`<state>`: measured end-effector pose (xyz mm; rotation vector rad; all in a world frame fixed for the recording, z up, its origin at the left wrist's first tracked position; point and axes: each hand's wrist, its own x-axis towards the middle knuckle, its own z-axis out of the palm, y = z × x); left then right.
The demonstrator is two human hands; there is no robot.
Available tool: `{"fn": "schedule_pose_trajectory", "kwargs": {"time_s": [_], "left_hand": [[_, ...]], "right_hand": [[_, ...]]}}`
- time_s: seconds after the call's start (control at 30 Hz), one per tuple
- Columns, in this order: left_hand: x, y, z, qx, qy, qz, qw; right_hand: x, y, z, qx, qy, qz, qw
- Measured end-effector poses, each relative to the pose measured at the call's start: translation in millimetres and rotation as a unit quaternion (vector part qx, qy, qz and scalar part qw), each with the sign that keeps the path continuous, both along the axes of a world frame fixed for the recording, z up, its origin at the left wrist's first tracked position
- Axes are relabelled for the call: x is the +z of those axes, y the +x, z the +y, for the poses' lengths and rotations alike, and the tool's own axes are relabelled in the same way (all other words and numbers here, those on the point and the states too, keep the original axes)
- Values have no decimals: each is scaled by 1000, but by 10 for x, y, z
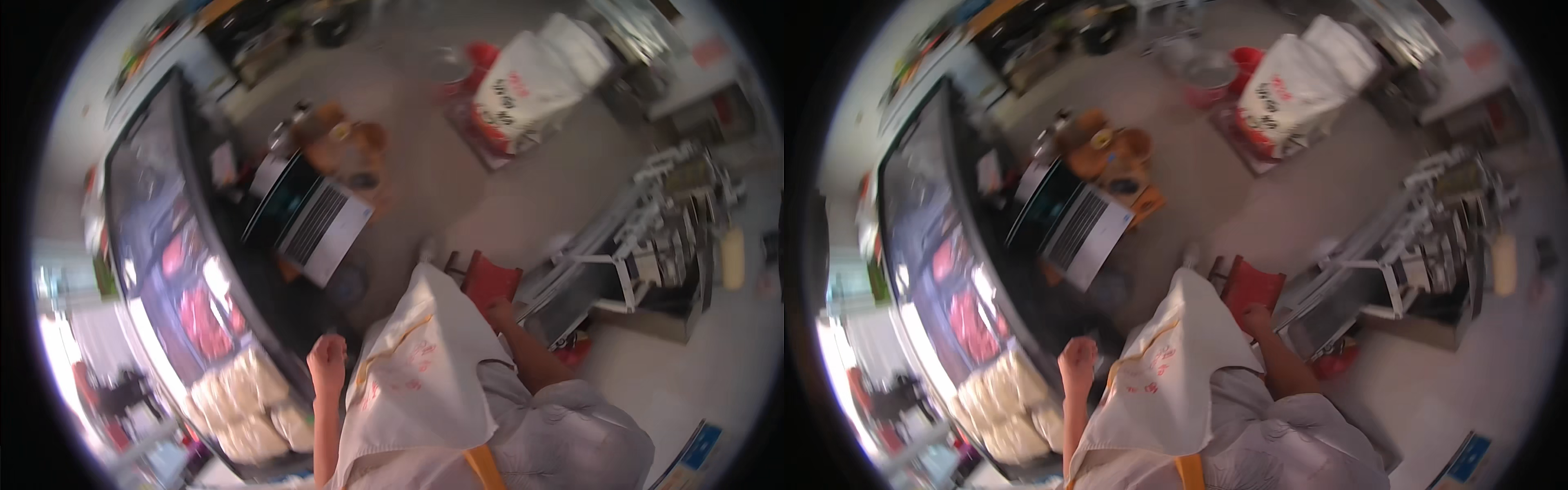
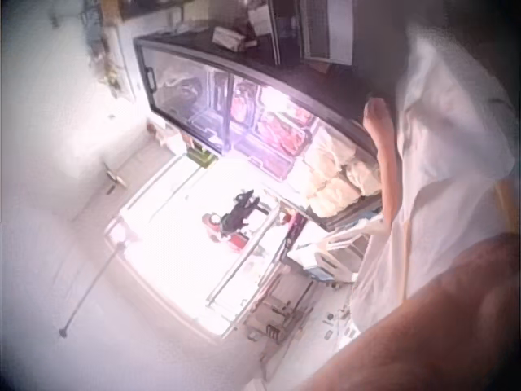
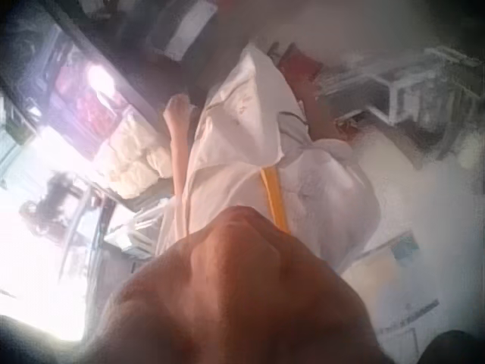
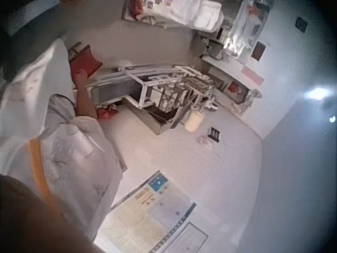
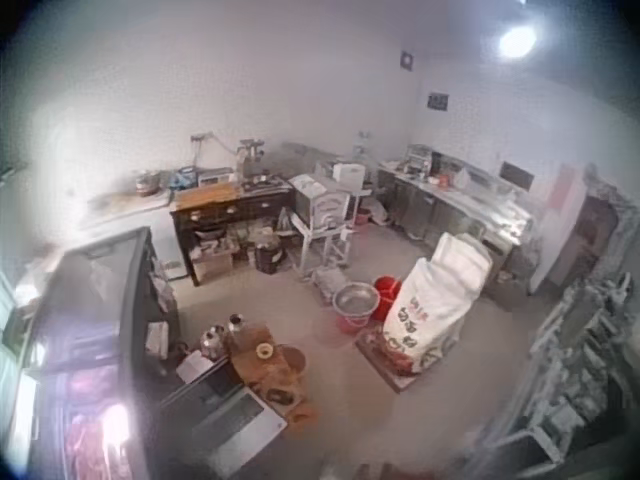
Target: The person operates a dough sheeter, adjusting rollers and threading dough through the machine. They retrieve packaged dough from a display case, place it on a scale, and return to the sheeter to continue processing.
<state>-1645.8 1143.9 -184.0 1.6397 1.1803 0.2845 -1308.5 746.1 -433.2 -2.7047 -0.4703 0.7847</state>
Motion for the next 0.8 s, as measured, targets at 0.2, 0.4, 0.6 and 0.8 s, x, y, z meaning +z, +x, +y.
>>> {"fn": "schedule_pose_trajectory", "kwargs": {"time_s": [0.2, 0.4, 0.6, 0.8], "left_hand": [[-195, 1915, 277, -109, -112, 108, 982], [-529, 4002, 623, -304, -56, 130, 942], [-614, 6208, 853, -452, -63, 139, 879], [-647, 8381, 311, -560, -51, 175, 808]], "right_hand": [[-124, 725, 7, -209, 71, 94, 971], [254, 1944, -185, -444, 267, 132, 845], [203, 2416, -706, -623, 360, 175, 672], [-6, 1864, -996, -809, 334, 175, 450]]}}
